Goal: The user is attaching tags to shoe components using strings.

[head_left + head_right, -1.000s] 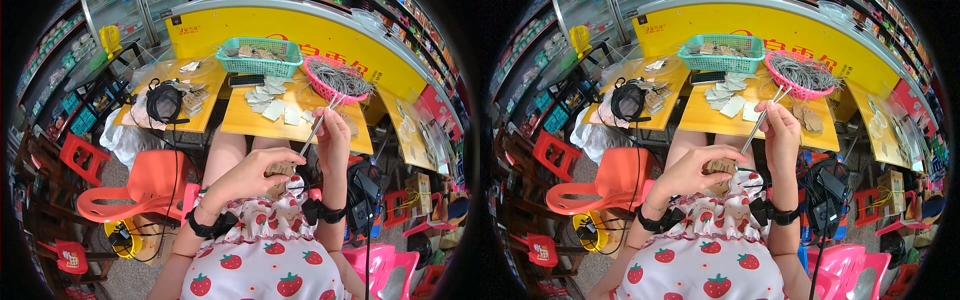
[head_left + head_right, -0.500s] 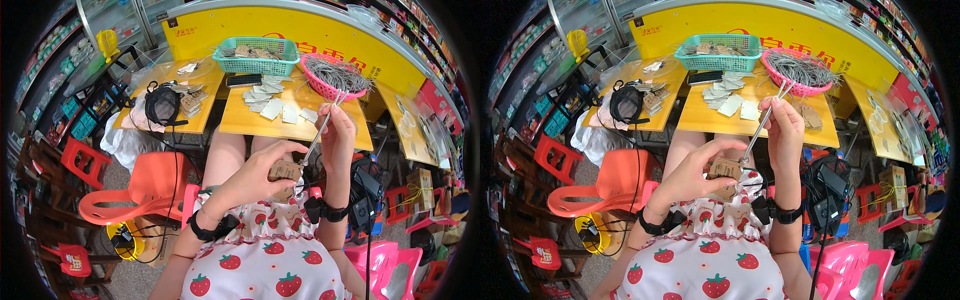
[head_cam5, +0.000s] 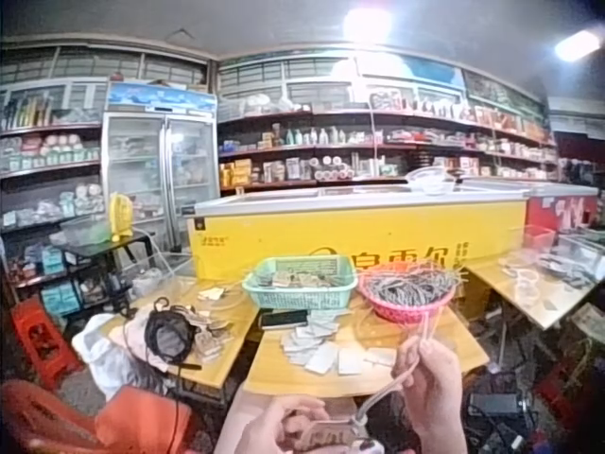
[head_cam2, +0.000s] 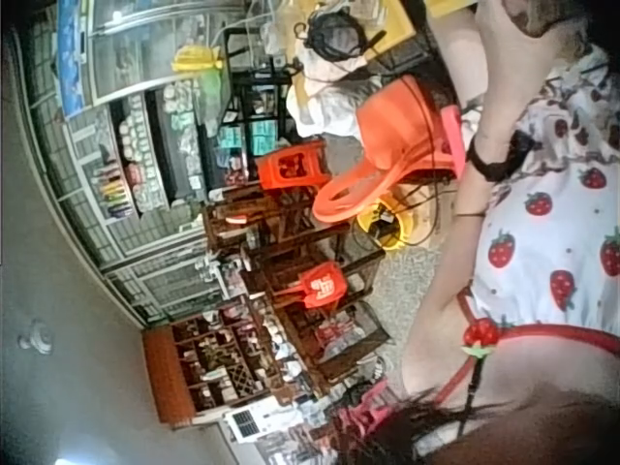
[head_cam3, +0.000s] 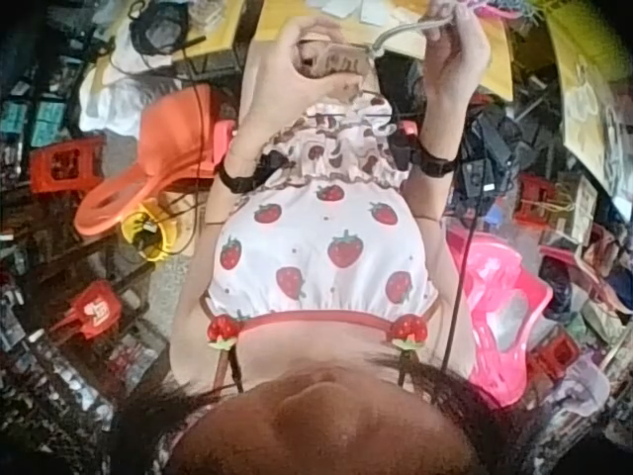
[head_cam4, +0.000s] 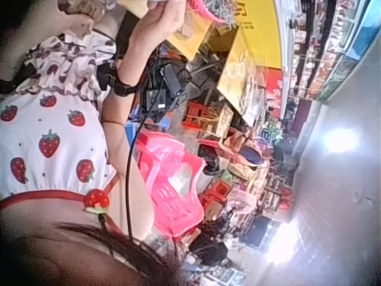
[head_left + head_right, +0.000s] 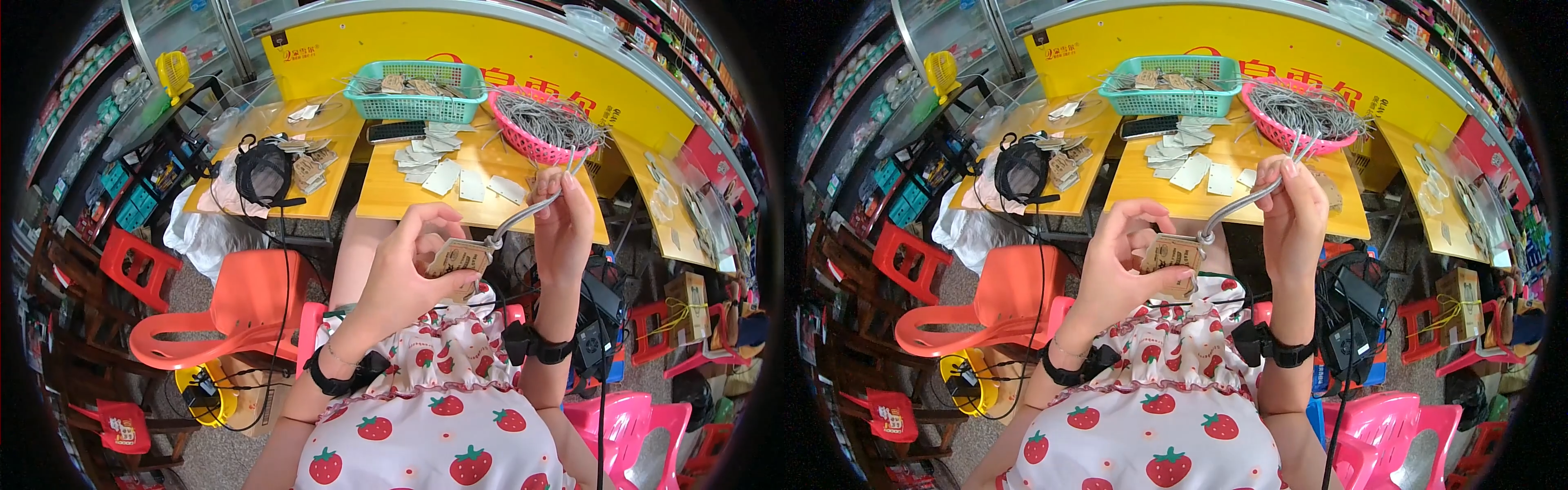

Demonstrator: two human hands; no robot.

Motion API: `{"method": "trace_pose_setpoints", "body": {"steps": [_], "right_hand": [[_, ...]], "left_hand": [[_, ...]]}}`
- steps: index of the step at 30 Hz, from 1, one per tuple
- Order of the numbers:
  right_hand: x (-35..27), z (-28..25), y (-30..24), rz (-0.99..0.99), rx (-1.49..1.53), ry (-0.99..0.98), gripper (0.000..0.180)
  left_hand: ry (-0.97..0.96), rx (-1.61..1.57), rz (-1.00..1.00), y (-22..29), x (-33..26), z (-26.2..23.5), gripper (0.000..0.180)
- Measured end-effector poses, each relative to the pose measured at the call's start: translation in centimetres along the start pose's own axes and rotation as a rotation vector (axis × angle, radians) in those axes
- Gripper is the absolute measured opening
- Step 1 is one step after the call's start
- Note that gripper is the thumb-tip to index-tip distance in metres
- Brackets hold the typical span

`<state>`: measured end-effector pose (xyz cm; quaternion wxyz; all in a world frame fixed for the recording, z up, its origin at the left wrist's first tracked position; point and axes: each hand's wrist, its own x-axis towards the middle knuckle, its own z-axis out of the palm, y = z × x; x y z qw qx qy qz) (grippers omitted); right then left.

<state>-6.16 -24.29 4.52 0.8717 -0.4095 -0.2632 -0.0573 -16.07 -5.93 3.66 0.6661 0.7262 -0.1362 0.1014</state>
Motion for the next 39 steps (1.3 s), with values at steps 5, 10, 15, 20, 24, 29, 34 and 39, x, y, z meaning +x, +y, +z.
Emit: {"method": "trace_pose_setpoints", "body": {"steps": [5,10,15,20,24,29,34,39], "right_hand": [[0.1,-0.2,0.4,0.033,-0.001,0.002,0.025],[0.2,-0.1,0.4,0.035,-0.009,0.028,0.024],[0.3,-0.3,0.6,0.044,-0.006,0.023,0.024],[0.1,-0.1,0.3,0.028,0.004,0.012,0.025],[-0.2,0.2,0.0,-0.022,0.007,-0.078,0.026],[-0.3,0.0,-0.1,-0.046,0.04,-0.143,0.026],[-0.3,0.1,-0.1,-0.053,0.03,-0.146,0.027],[-0.2,0.0,0.0,-0.054,0.016,-0.148,0.027]], "left_hand": [[0.024,-0.072,0.014,0.0,0.1,0.0,0.065],[0.018,-0.104,0.031,-0.3,0.1,0.0,0.065],[0.054,-0.081,0.055,-0.1,0.1,0.0,0.06],[0.198,0.113,0.184,-0.3,-0.1,-0.4,0.036],[0.258,0.33,0.573,-0.4,0.1,-1.3,0.022],[0.319,0.548,0.82,0.0,-0.1,-1.5,0.019],[0.312,0.611,0.866,0.3,-0.3,-1.4,0.02],[0.312,0.699,0.904,0.3,-0.6,-1.4,0.02]]}}
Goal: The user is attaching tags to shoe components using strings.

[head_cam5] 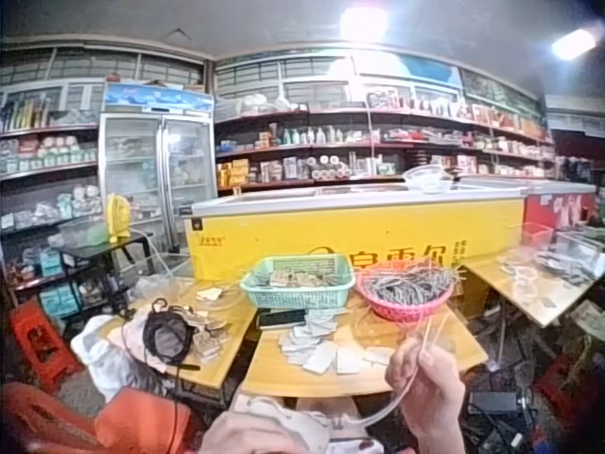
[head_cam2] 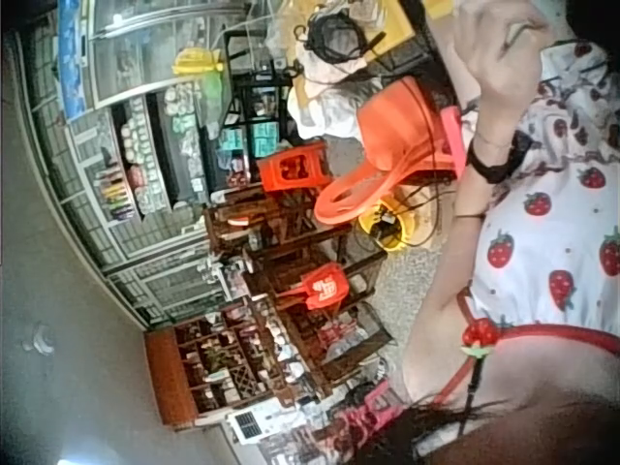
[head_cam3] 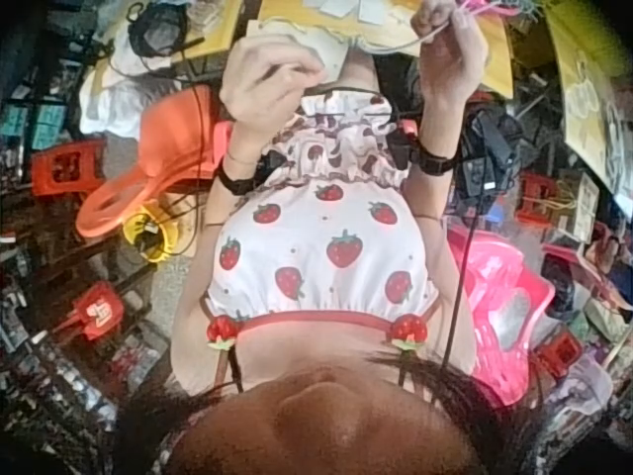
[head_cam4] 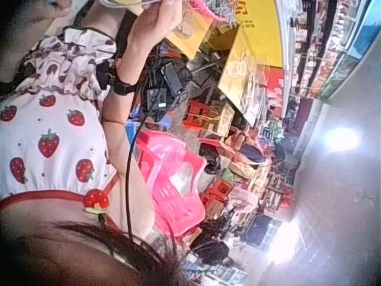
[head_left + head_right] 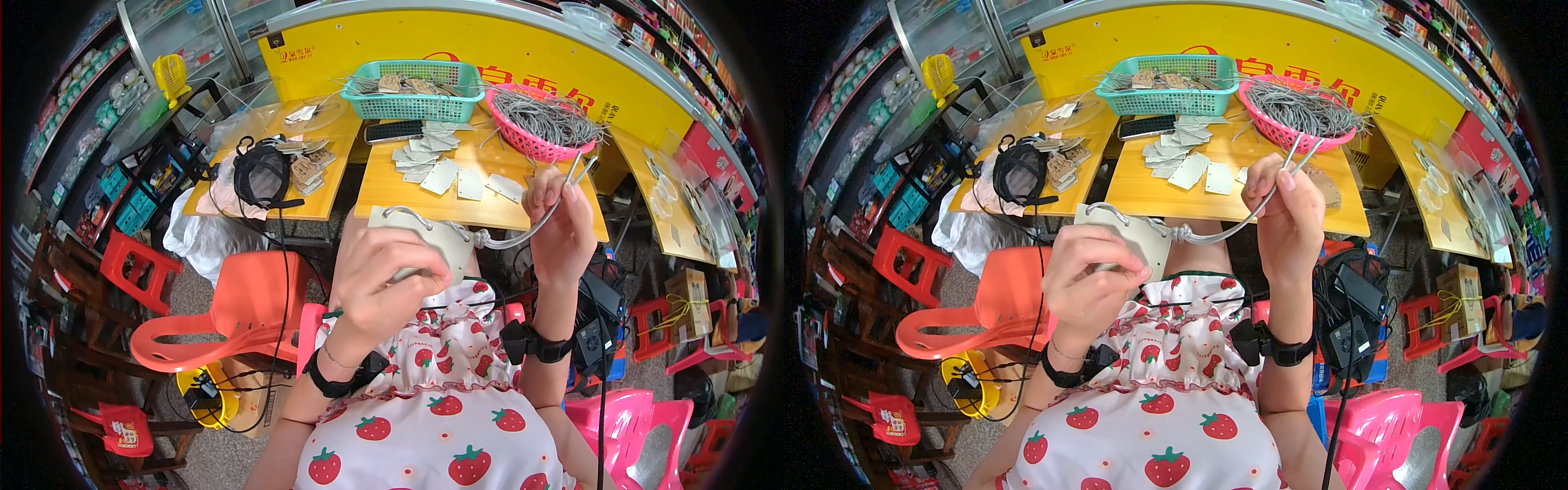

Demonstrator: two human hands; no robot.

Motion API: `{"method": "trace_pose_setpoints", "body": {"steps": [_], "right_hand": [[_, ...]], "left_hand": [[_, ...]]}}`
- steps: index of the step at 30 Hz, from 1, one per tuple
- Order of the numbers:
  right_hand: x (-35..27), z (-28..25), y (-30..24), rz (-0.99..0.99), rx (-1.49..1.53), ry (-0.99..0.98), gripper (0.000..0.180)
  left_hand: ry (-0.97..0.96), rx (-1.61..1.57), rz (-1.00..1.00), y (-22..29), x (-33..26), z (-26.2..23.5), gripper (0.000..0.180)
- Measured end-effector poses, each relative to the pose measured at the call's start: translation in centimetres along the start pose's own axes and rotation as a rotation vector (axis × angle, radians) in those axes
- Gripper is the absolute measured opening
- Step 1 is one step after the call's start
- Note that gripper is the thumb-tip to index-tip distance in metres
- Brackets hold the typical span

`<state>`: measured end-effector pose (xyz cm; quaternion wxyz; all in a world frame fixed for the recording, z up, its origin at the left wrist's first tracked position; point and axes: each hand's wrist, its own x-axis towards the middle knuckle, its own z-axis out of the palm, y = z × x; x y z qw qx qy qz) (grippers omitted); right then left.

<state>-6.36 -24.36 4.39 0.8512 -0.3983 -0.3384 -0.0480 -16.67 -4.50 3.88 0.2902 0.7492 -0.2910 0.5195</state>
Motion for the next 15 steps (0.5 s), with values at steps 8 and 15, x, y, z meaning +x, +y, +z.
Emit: {"method": "trace_pose_setpoints", "body": {"steps": [8,15], "right_hand": [[0.0,-0.3,0.1,-0.018,-0.014,-0.018,0.028],[0.1,0.6,-0.1,0.091,-0.071,-0.281,0.042]], "left_hand": [[-0.063,0.086,0.081,0.3,0.4,-0.3,0.022],[-0.017,-0.248,-0.479,0.6,0.0,1.0,0.018]]}}
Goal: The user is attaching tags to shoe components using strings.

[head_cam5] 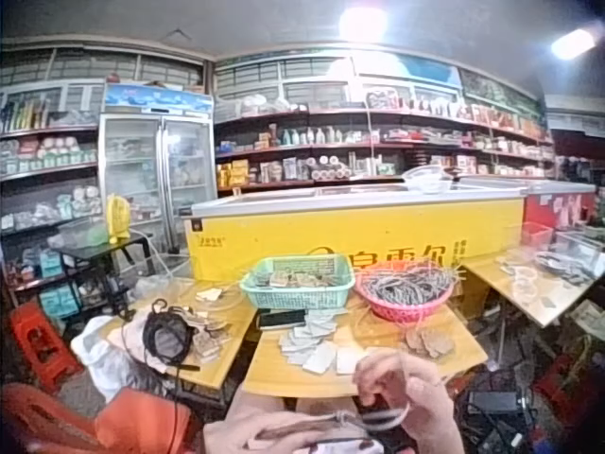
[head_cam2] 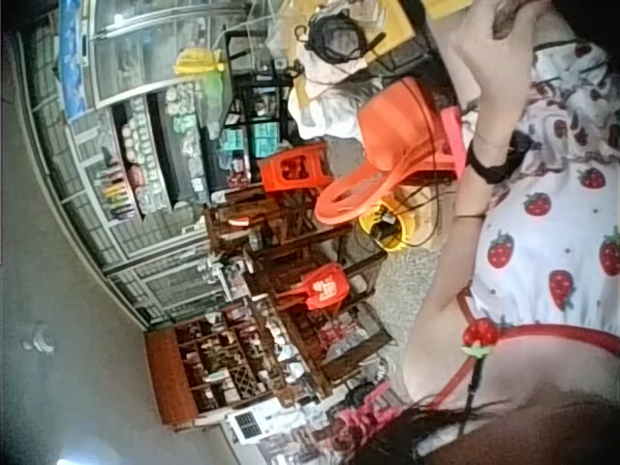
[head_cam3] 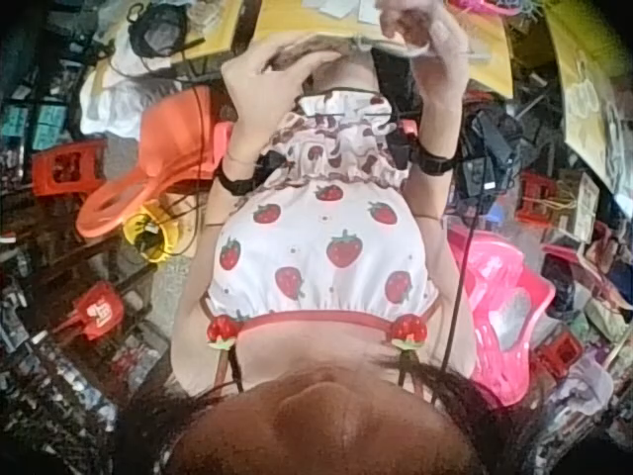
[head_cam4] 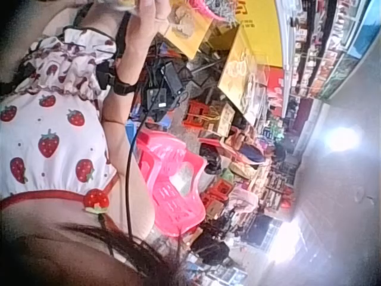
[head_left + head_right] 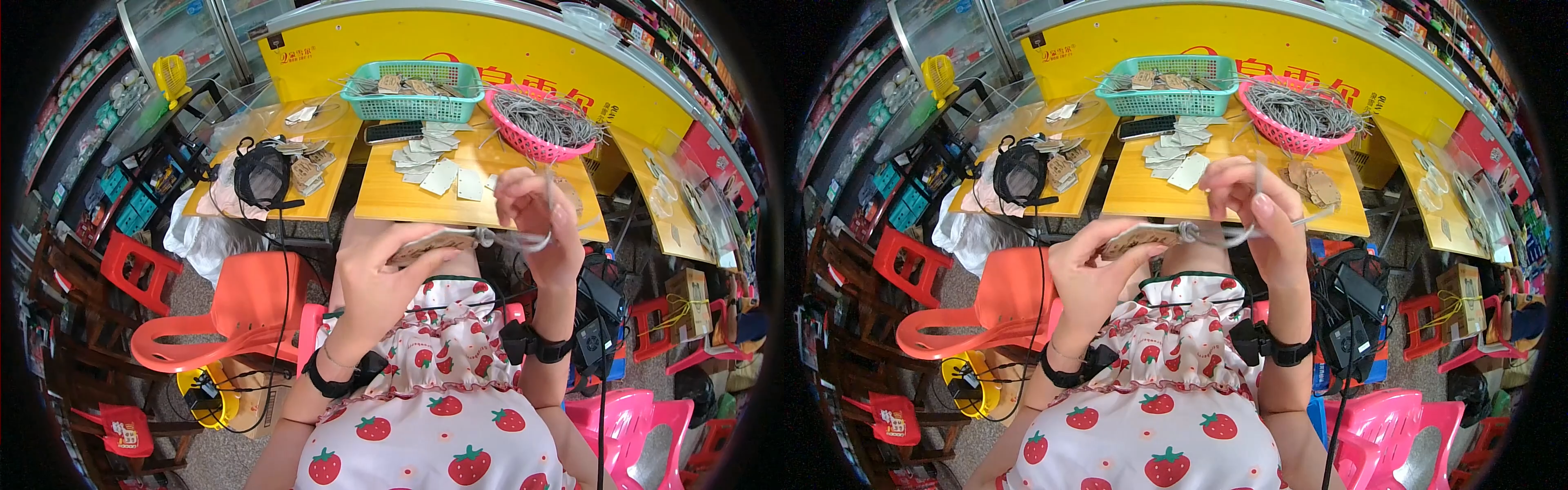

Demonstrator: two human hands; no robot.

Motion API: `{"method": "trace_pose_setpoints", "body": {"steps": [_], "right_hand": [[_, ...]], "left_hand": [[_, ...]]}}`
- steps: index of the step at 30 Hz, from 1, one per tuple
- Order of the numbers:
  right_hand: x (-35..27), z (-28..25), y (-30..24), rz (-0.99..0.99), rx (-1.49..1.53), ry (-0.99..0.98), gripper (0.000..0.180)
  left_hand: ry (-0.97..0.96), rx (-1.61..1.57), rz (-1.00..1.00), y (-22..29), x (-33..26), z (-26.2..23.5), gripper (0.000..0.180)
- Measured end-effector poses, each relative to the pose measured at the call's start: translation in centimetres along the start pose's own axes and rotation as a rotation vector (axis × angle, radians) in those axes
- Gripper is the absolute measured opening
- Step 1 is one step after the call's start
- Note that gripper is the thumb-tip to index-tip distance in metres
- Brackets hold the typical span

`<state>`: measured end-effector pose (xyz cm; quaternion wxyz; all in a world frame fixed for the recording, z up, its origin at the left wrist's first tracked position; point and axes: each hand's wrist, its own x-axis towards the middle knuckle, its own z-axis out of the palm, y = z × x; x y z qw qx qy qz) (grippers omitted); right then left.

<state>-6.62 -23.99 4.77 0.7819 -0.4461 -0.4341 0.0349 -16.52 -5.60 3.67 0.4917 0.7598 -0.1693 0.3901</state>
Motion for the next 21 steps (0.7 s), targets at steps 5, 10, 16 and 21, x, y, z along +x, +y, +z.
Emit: {"method": "trace_pose_setpoints", "body": {"steps": [5,10,16,21], "right_hand": [[0.0,0.2,0.5,0.003,-0.091,-0.098,0.051],[-0.2,0.7,0.8,0.039,-0.288,-0.097,0.026],[-0.2,1.5,0.4,0.109,-0.274,-0.038,0.019],[-0.3,2.1,0.9,0.084,-0.303,-0.04,0.016]], "left_hand": [[-0.036,-0.241,-0.397,0.3,0.1,0.2,0.027],[-0.06,-0.26,-0.43,0.4,0.1,0.2,0.026],[-0.062,-0.307,-0.482,0.4,0.1,0.4,0.025],[-0.034,-0.262,-0.398,-0.1,-0.2,0.5,0.023]]}}
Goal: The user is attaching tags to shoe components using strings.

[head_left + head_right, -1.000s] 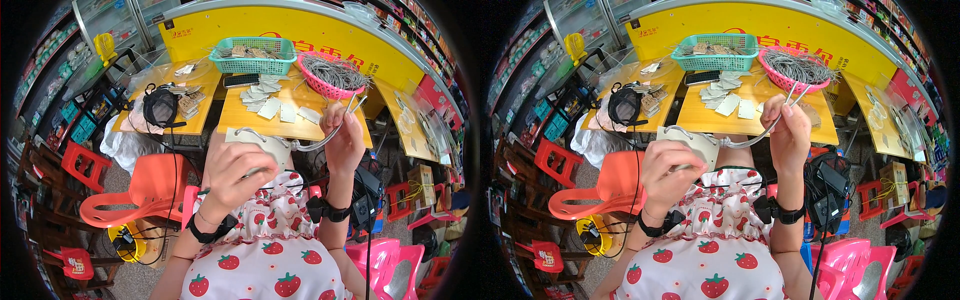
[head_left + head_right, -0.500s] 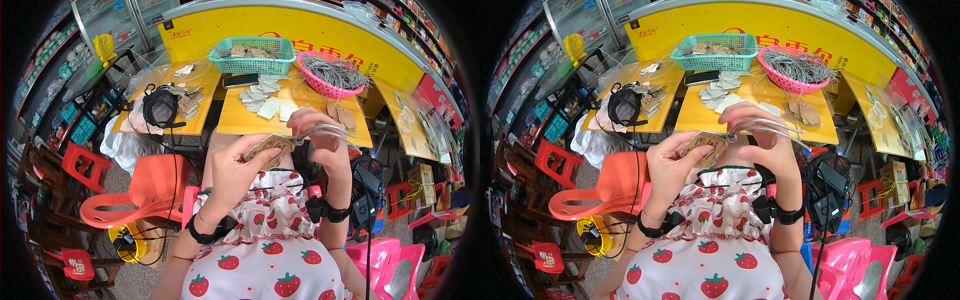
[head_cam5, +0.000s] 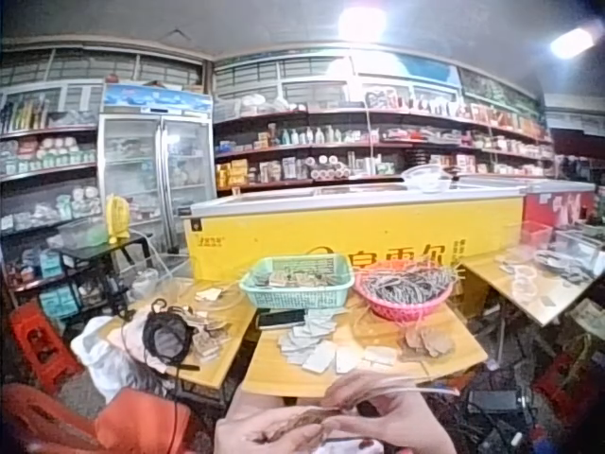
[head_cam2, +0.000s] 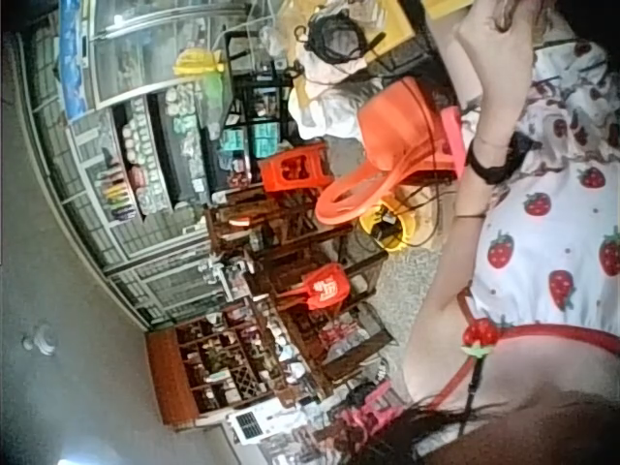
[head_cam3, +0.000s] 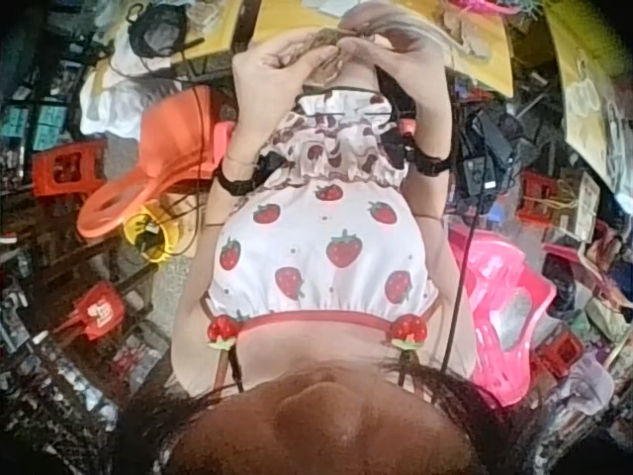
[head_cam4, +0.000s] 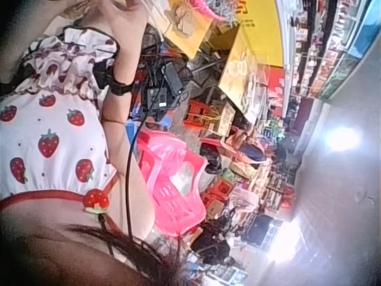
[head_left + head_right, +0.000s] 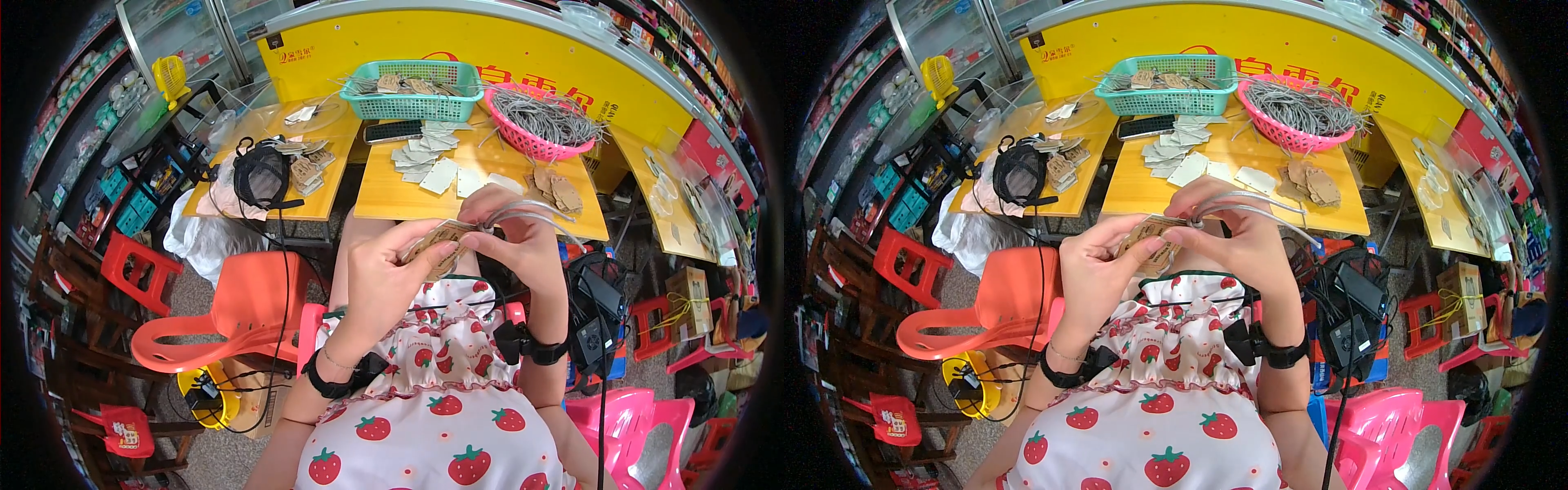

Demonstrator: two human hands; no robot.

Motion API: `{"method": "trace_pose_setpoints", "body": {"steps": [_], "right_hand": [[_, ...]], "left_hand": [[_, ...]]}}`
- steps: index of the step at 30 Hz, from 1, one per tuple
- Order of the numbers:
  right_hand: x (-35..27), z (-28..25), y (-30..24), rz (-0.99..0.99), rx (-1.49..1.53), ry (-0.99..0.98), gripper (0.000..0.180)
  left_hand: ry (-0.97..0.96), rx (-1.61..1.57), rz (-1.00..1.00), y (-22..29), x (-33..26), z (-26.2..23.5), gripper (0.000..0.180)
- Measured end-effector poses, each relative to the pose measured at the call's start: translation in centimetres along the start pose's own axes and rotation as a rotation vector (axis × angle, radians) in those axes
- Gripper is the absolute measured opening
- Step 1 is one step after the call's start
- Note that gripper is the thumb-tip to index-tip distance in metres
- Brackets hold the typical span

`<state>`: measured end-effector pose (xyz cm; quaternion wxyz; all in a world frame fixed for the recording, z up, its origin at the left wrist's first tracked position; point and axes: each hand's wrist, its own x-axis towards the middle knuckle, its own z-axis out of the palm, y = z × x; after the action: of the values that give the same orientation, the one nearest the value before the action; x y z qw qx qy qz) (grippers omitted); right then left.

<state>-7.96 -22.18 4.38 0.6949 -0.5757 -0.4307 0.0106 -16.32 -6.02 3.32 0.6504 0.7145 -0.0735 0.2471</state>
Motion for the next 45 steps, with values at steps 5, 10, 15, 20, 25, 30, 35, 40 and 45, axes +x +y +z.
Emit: {"method": "trace_pose_setpoints", "body": {"steps": [5,10,15,20,25,30,35,40,45], "right_hand": [[0.1,0.8,0.2,0.044,-0.012,0.045,0.015],[0.1,1.0,0.1,0.046,0.03,0.05,0.013],[0.3,1.1,0.3,0.0,0.024,0.039,0.014],[0.2,1.6,0.0,-0.088,-0.036,0.088,0.015],[0.2,1.3,0.2,-0.047,0.029,0.309,0.017],[0.3,1.4,0.3,-0.072,0.054,0.293,0.015],[0.2,1.3,0.1,0.013,0.078,0.294,0.015],[0.2,1.1,0.2,0.02,0.048,0.273,0.014],[0.3,0.8,0.2,0.03,0.001,0.226,0.015]], "left_hand": [[-0.009,0.059,-0.034,0.5,0.0,0.0,0.023],[0.003,0.076,-0.013,0.4,0.0,0.0,0.023],[0.006,0.106,-0.014,0.4,-0.1,-0.3,0.023],[0.049,0.036,0.032,0.5,0.1,0.2,0.027],[0.1,-0.087,-0.037,0.8,0.5,-0.5,0.031],[0.107,-0.018,0.023,0.6,0.2,-0.6,0.027],[0.103,-0.018,0.017,0.9,0.3,-0.6,0.026],[0.06,-0.032,-0.015,0.7,0.7,-1.0,0.024],[-0.095,-0.034,-0.136,0.2,1.2,-2.1,0.015]]}}
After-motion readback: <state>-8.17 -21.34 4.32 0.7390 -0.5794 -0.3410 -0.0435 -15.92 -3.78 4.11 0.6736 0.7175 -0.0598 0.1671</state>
